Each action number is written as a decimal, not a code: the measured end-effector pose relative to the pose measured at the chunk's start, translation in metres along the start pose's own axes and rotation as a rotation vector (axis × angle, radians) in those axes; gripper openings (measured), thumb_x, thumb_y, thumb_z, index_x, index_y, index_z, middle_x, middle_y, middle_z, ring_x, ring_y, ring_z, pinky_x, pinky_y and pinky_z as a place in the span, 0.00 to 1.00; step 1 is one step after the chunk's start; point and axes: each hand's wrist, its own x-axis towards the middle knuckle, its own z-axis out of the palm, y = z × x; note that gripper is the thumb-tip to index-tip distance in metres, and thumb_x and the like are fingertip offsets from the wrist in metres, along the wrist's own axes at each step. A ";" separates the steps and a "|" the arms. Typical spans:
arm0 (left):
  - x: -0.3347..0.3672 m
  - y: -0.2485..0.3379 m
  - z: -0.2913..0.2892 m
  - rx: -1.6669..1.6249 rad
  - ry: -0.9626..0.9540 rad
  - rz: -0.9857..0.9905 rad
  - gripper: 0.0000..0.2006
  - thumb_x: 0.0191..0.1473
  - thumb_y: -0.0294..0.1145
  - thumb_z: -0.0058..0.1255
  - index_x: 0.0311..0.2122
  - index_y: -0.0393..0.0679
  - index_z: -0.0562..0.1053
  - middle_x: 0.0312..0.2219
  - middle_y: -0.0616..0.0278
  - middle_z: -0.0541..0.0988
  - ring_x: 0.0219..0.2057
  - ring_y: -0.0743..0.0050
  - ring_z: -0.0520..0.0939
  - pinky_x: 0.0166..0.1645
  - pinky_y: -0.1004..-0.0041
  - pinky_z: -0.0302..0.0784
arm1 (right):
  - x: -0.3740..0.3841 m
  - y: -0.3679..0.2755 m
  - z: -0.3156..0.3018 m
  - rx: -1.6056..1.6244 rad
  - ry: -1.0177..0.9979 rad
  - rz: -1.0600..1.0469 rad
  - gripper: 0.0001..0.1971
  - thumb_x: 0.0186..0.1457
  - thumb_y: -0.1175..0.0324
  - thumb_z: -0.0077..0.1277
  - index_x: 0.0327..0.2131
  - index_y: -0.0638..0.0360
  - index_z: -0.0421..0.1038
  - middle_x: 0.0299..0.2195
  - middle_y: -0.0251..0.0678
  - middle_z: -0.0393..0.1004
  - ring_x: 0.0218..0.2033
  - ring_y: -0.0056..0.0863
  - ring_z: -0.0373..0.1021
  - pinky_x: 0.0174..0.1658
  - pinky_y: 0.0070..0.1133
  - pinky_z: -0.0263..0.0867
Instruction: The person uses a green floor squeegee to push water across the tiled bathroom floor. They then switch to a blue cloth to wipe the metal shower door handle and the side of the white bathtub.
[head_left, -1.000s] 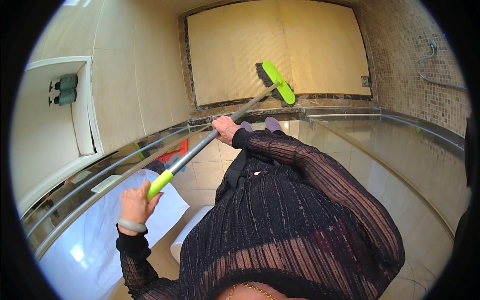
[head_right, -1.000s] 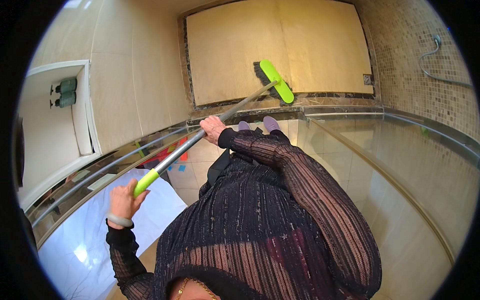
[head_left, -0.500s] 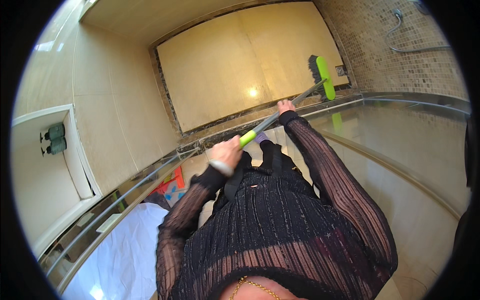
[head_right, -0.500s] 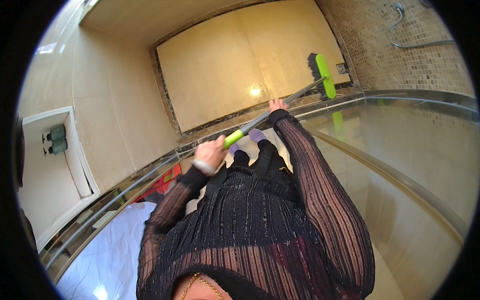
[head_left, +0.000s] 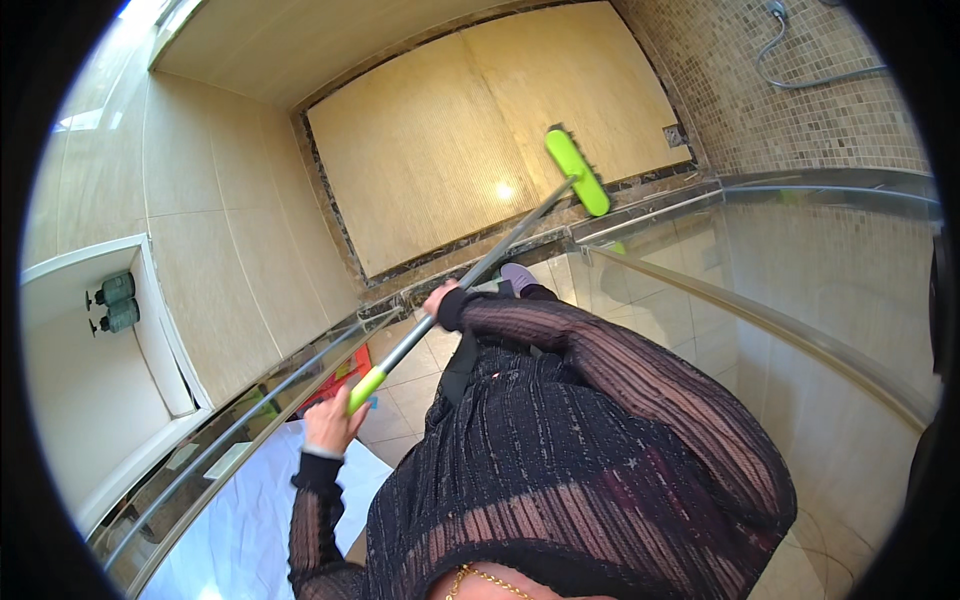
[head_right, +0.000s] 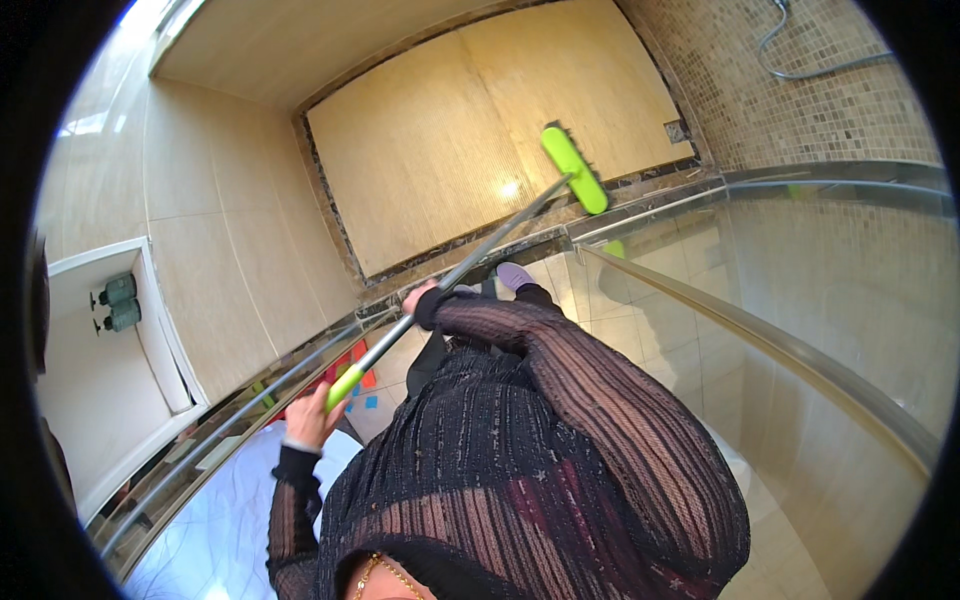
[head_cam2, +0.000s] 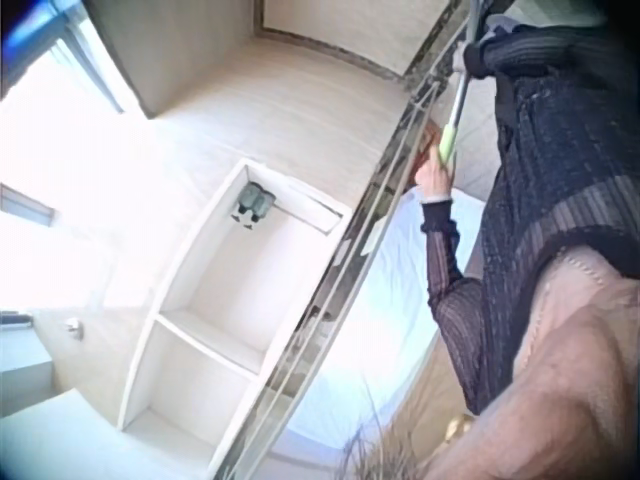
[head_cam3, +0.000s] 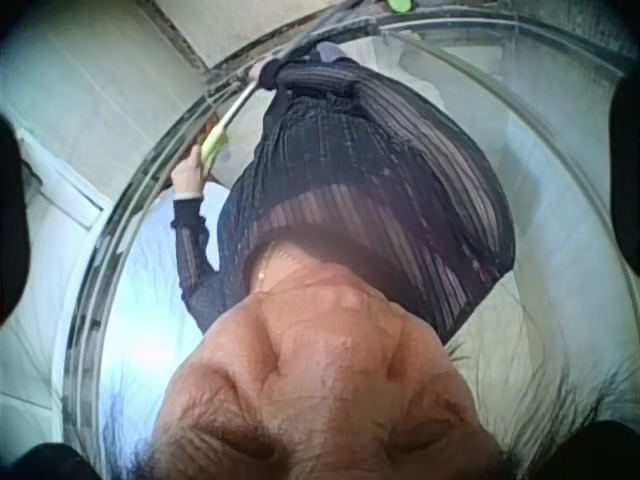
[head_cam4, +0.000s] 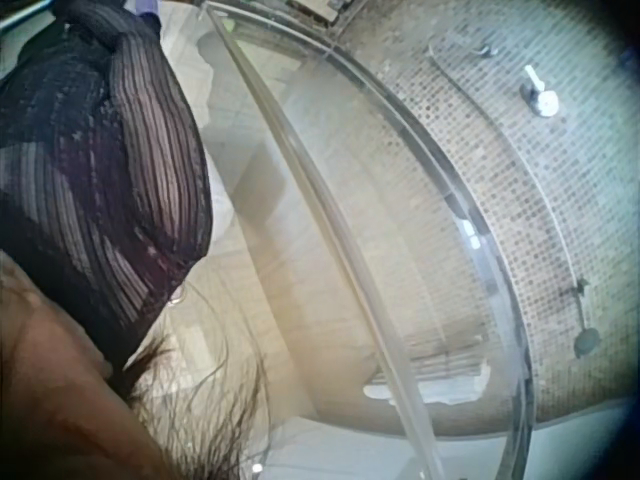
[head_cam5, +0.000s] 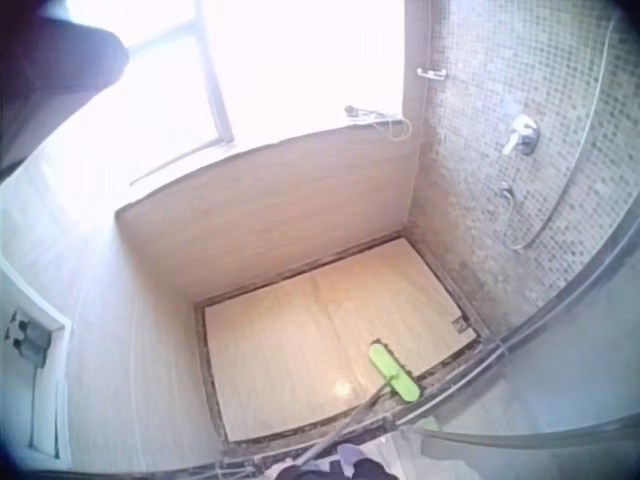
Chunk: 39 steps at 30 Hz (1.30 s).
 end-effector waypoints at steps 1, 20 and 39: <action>-0.013 -0.005 -0.013 -0.010 -0.012 -0.015 0.18 0.45 0.51 0.51 0.26 0.45 0.64 0.10 0.56 0.70 0.13 0.57 0.74 0.17 0.63 0.67 | 0.002 -0.019 0.000 0.003 0.007 -0.038 0.07 0.44 0.64 0.48 0.28 0.49 0.74 0.30 0.34 0.75 0.38 0.32 0.71 0.41 0.33 0.60; 0.296 0.226 0.041 -0.315 0.146 0.389 0.18 0.49 0.47 0.46 0.31 0.39 0.67 0.20 0.51 0.75 0.22 0.54 0.77 0.26 0.62 0.72 | -0.113 0.259 -0.021 0.056 0.662 1.029 0.11 0.51 0.66 0.38 0.36 0.51 0.69 0.46 0.35 0.63 0.53 0.31 0.54 0.49 0.32 0.58; -0.039 0.011 0.076 -0.292 -0.275 -0.218 0.18 0.46 0.49 0.49 0.28 0.42 0.68 0.17 0.45 0.74 0.21 0.46 0.76 0.26 0.54 0.70 | -0.002 0.029 0.053 0.112 -0.351 0.021 0.18 0.37 0.55 0.54 0.33 0.52 0.74 0.35 0.38 0.74 0.40 0.34 0.70 0.42 0.38 0.59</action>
